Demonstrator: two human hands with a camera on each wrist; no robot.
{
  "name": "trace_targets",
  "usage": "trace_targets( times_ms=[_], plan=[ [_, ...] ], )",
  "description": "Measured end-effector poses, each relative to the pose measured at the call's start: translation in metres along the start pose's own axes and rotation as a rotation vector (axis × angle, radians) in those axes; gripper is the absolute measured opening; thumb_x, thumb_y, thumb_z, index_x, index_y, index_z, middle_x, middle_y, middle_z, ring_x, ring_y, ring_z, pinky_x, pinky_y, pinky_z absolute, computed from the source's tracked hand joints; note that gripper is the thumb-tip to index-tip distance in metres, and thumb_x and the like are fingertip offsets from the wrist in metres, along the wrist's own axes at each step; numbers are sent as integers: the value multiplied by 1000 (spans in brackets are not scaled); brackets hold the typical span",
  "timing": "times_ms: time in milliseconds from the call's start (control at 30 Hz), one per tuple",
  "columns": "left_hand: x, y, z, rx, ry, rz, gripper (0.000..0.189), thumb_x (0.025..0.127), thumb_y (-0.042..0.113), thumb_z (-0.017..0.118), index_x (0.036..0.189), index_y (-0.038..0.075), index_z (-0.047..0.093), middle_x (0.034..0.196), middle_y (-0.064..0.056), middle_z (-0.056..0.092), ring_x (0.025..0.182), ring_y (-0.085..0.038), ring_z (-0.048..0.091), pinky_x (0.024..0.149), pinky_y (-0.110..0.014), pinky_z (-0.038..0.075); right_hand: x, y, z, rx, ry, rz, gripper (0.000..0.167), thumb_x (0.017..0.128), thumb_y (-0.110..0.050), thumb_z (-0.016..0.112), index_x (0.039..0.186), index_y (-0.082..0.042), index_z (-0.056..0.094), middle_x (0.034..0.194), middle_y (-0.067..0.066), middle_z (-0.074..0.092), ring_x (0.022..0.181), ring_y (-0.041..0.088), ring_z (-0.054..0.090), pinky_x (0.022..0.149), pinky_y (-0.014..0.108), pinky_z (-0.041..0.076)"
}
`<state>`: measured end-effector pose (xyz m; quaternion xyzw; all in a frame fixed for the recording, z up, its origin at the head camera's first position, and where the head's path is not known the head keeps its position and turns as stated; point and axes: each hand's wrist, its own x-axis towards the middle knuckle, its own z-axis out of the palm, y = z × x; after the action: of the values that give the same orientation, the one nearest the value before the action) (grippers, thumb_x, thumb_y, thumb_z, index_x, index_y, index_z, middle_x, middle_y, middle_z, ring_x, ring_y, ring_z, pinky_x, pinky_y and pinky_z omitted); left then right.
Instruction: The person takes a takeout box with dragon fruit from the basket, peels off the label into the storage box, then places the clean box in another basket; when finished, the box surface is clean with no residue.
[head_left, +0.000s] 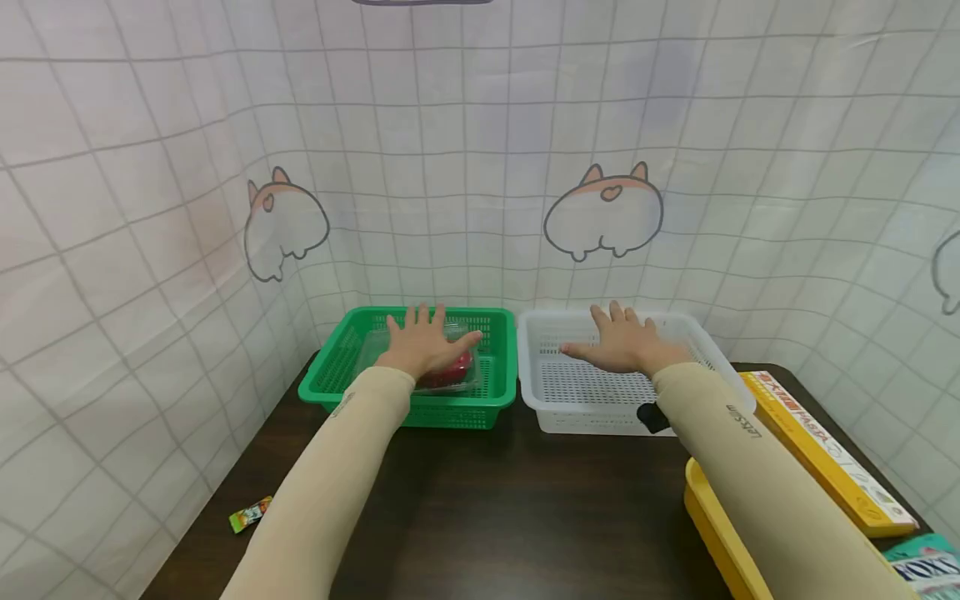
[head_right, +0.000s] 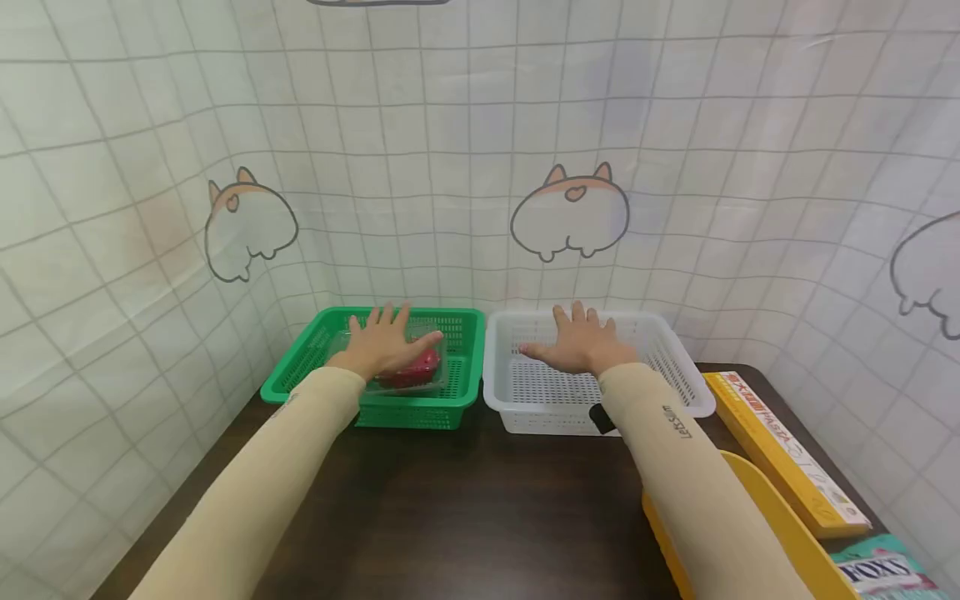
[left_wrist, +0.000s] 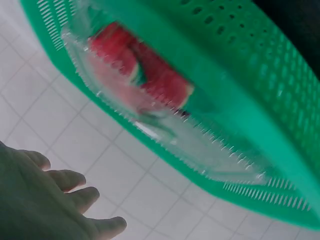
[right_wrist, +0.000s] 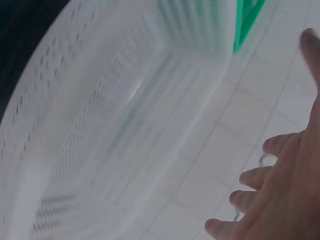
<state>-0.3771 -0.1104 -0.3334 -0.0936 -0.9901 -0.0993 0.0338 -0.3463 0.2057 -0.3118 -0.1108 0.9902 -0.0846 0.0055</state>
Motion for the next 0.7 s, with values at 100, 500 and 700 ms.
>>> trace_targets(
  times_ms=[100,500,700],
  plan=[
    [-2,-5,11,-20,19,1,101,88,81,25,158,9,13,160,-22,15,147,-43,9,111,-69,1,-5,-11,12,-21,38,-46,94,91,-64,51,154,1,23,156,32,16,142,52,17,110,69,14],
    [-21,-40,49,-129,192,17,78,97,57,47,152,4,30,151,-20,35,138,-38,32,113,-58,22,-72,-67,91,163,179,-307,65,91,-44,67,143,-10,49,151,17,39,136,36,41,108,53,35],
    [-25,-69,52,-173,286,2,64,98,44,52,145,1,41,143,-22,44,130,-40,42,105,-57,36,-110,-67,135,375,206,-321,53,89,-35,72,136,-15,57,148,7,44,135,28,44,105,51,39]
  ],
)
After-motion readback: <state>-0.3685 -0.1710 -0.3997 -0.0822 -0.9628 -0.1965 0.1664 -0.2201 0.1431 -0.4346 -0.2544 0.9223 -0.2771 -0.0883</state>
